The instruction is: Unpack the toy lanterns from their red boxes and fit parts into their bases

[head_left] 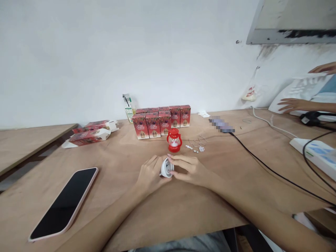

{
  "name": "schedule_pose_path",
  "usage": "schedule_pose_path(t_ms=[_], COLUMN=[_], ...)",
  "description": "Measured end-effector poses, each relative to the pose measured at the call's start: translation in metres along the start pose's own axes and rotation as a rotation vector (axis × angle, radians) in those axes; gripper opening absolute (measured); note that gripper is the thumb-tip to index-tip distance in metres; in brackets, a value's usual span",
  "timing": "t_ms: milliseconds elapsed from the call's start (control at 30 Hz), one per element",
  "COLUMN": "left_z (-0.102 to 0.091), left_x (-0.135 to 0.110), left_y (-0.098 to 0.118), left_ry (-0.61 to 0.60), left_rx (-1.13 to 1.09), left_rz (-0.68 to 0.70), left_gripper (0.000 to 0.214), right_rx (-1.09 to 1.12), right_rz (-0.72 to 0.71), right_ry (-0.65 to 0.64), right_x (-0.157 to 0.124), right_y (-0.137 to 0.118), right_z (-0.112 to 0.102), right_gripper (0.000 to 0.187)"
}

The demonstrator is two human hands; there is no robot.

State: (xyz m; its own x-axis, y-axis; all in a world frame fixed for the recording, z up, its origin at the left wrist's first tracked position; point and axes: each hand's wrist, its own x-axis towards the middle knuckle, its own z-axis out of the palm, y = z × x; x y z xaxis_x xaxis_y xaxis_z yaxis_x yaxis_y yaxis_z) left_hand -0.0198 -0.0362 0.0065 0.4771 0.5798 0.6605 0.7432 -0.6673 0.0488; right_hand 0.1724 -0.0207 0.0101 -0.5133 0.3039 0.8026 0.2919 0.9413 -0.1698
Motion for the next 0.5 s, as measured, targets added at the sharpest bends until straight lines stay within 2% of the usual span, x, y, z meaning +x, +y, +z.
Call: schedule_pose_path(t_ms=[167, 333, 500], left_z=[0.003, 0.003, 0.0], left_x=[0.0, -0.001, 0.0], left_y=[0.001, 0.0, 0.002], left_ry=[0.01, 0.004, -0.02], left_rx=[0.055, 0.069, 0.036], left_rz=[-0.016, -0.031, -0.043], left_gripper=[0.033, 0.029, 0.032], right_rx=[-0.169, -0.356, -0.391], right_rz=[-0.083, -0.186, -0.201], right_ry=[0.075, 0.097, 0.101], right_x=[-0.001, -0.001, -0.005], right_y=[-0.002, -0.004, -0.003], right_z=[0.008, 0.016, 0.019], right_gripper=[0.03, 0.031, 0.027])
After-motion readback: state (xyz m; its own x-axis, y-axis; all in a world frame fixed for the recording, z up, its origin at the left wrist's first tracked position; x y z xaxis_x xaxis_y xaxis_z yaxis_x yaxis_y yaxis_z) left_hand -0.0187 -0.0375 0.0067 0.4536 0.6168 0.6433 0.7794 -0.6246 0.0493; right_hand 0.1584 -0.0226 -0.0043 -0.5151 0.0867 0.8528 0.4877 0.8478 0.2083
